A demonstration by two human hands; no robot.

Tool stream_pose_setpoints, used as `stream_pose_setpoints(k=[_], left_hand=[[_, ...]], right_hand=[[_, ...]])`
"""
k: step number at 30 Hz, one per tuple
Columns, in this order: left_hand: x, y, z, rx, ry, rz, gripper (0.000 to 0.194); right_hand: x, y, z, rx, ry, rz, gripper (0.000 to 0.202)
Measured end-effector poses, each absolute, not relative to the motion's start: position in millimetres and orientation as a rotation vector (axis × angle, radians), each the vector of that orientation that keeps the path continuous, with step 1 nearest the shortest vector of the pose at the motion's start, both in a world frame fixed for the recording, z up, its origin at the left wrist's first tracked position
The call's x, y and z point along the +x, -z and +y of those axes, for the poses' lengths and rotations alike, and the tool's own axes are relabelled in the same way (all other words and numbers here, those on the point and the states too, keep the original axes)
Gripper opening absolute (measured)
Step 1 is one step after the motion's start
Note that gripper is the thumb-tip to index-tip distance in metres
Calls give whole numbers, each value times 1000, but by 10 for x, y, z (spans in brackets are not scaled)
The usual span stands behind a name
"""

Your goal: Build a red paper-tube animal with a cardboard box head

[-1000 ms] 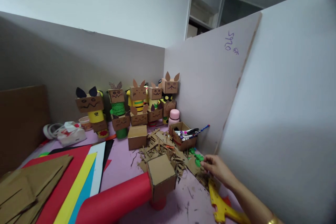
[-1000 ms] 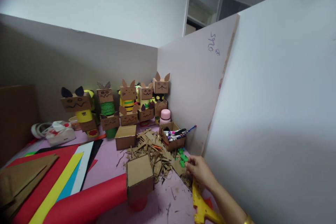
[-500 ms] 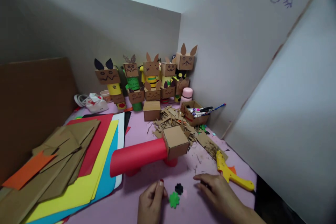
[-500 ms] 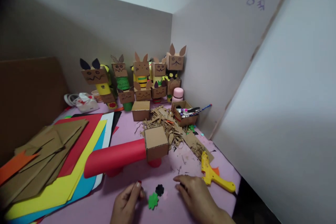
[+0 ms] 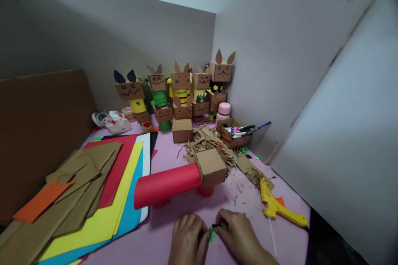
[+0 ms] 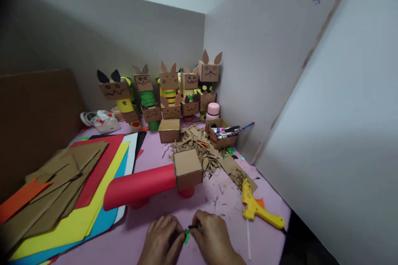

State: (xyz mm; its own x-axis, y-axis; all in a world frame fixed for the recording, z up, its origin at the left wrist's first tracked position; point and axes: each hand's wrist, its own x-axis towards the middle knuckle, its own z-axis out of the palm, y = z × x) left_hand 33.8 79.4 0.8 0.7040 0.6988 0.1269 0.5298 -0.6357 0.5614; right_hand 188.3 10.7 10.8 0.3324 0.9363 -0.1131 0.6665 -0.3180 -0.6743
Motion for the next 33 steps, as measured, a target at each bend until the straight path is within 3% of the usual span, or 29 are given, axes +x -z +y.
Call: stream_pose_setpoints(k=[5, 11, 20, 28, 33], left_hand=[[269, -203, 883, 2174, -450, 934, 25], [135, -386, 988, 2062, -332, 918, 19], [152, -342, 971, 2077, -398, 928, 23], [204, -259, 945, 1927, -529, 916, 33], [216, -241, 933, 1759, -504, 845, 22]], right_hand=[[1942, -161, 152, -1725, -950, -1148, 23], [1813, -103, 253, -1500, -1257, -1066, 31], [1672, -38, 269, -1407, -1235, -942, 28], [1708, 27, 275, -1277, -1333, -857, 50], [1692, 5, 276, -1305, -1372, -853, 54]])
